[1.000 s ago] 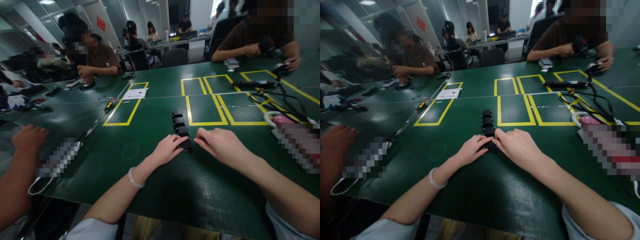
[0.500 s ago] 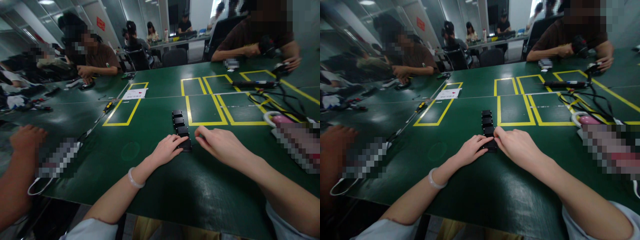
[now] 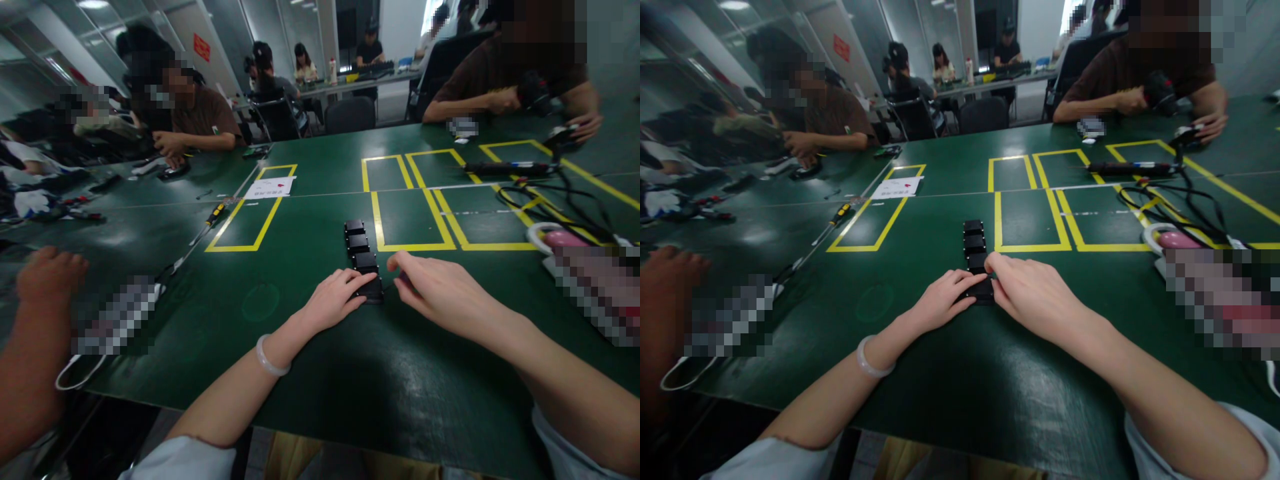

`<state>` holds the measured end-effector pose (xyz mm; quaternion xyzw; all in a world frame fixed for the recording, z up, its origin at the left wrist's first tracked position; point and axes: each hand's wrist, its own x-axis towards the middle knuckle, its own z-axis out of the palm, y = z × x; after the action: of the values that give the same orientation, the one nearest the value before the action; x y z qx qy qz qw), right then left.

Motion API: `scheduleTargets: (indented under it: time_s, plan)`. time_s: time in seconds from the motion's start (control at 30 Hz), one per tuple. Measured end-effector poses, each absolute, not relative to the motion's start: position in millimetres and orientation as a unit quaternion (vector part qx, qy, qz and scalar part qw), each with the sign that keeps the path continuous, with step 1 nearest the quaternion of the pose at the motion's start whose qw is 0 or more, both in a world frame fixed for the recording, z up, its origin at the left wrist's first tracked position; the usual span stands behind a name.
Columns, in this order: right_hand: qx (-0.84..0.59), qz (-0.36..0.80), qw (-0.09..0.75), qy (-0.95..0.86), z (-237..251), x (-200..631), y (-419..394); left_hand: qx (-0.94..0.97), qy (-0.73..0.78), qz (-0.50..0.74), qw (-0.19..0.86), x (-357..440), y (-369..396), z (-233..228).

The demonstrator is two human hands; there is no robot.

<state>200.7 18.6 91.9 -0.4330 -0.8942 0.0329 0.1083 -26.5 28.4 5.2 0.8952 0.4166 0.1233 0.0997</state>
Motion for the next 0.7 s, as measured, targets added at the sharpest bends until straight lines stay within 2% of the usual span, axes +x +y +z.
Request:
scheduleTargets:
  time_s: [0.2,0.4,0.63,0.7]
  plan:
    - [-0.450,-0.017,0.064,-0.891,92.9,199.3,18.9,0.895,0.417,0.123,0.103,-26.2,28.1,6.5]
    - [-0.441,0.007,0.103,-0.891,90.1,200.2,18.3,0.896,0.416,0.120,0.100,-26.3,28.4,6.0]
    - [-0.446,-0.025,0.054,-0.893,93.0,198.7,18.8,0.896,0.417,0.119,0.097,-25.9,28.4,6.0]
    - [-0.439,-0.038,0.069,-0.895,91.5,198.8,19.1,0.896,0.418,0.119,0.097,-26.0,28.6,6.0]
